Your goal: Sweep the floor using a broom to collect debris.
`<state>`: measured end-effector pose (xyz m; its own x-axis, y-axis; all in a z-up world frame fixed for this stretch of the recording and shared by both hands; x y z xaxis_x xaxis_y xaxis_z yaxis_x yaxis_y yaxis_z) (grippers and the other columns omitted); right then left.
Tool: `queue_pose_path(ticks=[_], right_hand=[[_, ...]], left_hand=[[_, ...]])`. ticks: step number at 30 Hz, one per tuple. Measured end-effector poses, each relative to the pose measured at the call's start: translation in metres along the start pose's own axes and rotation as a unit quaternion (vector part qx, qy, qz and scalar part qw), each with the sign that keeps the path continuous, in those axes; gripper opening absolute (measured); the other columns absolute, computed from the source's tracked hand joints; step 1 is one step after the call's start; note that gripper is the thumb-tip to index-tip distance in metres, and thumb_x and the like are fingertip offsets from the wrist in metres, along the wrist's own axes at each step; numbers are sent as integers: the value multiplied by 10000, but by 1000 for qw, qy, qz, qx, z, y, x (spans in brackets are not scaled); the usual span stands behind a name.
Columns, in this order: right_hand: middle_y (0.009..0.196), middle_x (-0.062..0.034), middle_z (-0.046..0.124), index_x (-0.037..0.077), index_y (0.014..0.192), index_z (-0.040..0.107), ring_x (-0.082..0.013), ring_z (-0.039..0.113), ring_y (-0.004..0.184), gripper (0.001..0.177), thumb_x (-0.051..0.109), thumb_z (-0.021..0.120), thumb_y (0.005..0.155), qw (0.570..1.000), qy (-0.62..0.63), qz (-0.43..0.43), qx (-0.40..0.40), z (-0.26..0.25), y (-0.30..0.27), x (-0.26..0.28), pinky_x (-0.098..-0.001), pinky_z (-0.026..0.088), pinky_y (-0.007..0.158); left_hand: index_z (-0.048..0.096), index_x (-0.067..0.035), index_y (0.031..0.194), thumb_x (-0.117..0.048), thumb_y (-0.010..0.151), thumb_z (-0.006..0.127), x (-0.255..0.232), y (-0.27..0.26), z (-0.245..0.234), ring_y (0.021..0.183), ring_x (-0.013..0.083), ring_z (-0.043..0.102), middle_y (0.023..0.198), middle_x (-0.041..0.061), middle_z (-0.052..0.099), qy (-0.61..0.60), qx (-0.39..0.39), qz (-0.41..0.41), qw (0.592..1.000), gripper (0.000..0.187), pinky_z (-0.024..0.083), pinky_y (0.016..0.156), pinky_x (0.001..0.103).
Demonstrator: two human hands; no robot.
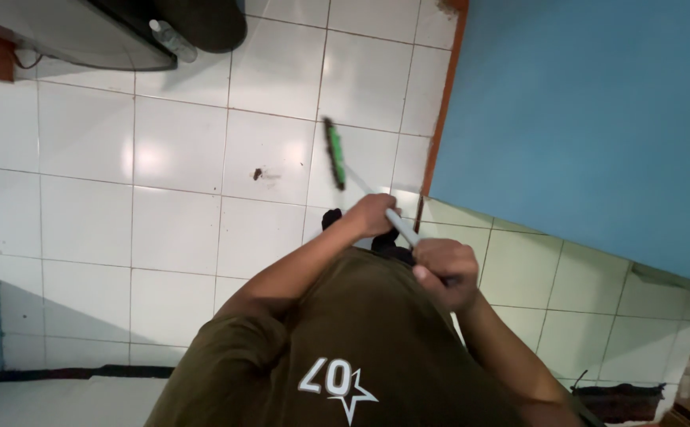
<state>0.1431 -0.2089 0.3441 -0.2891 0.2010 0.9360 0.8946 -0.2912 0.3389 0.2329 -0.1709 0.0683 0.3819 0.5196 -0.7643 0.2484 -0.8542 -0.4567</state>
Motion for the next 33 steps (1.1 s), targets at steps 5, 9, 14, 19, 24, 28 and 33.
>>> queue_pose_path(ticks=[5,9,14,19,24,28,33], right_hand=[[552,-80,430,17,590,443,-252,470,494,304,-75,616,822,999,-26,-26,24,2,1,-10,-391,422,515],[602,-92,475,22,603,426,-274,533,557,349,-89,637,859,997,-37,3,64,15,-18,-61,-383,440,566],[581,-80,448,25,582,399,-245,500,535,394,-91,613,892,996,69,42,33,20,-25,-84,-391,476,631],[575,-87,432,13,582,353,-227,465,532,419,-68,584,922,993,92,74,-32,6,-31,-79,-400,504,669],[580,-104,476,9,584,391,-233,515,546,366,-28,560,906,994,54,1,-90,-17,-15,-2,-424,543,685],[547,-59,423,43,574,392,-202,463,505,327,-1,575,840,994,19,27,-104,-33,-19,8,-370,491,596],[694,-96,559,6,700,535,-235,499,571,356,327,630,820,990,-3,139,-38,-51,-33,-53,-344,400,561]], left_hand=[[704,-17,864,-297,965,647,3,23,39,932,416,679,917,231,713,-26,-6,94,995,304,524,842,486],[742,-70,933,-310,874,687,49,26,44,941,393,679,976,204,718,-8,29,-3,1000,254,533,852,470],[750,-102,916,-317,862,655,77,-9,8,934,374,677,953,155,730,58,4,-30,998,241,521,800,491],[731,-94,783,-411,965,638,51,-27,-21,823,340,684,807,111,719,161,-75,-21,984,377,480,810,475],[688,-100,602,-313,899,688,-34,-43,-55,707,338,622,596,78,680,140,-259,178,939,366,434,756,468],[681,-72,650,-282,939,674,-43,4,-14,706,371,602,637,131,647,17,-179,213,960,357,447,722,498],[697,-31,760,-260,965,633,-57,53,28,725,418,608,722,197,648,-79,-56,229,969,313,481,680,522]])
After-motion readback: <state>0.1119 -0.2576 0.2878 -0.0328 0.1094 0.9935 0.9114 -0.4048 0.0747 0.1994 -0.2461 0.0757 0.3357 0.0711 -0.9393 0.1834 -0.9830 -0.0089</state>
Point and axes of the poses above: each hand's wrist, its own y-axis towards the middle knuckle, its own z-axis out of the palm, x = y × z, the point moved 8 cm from there along y, towards the middle knuckle
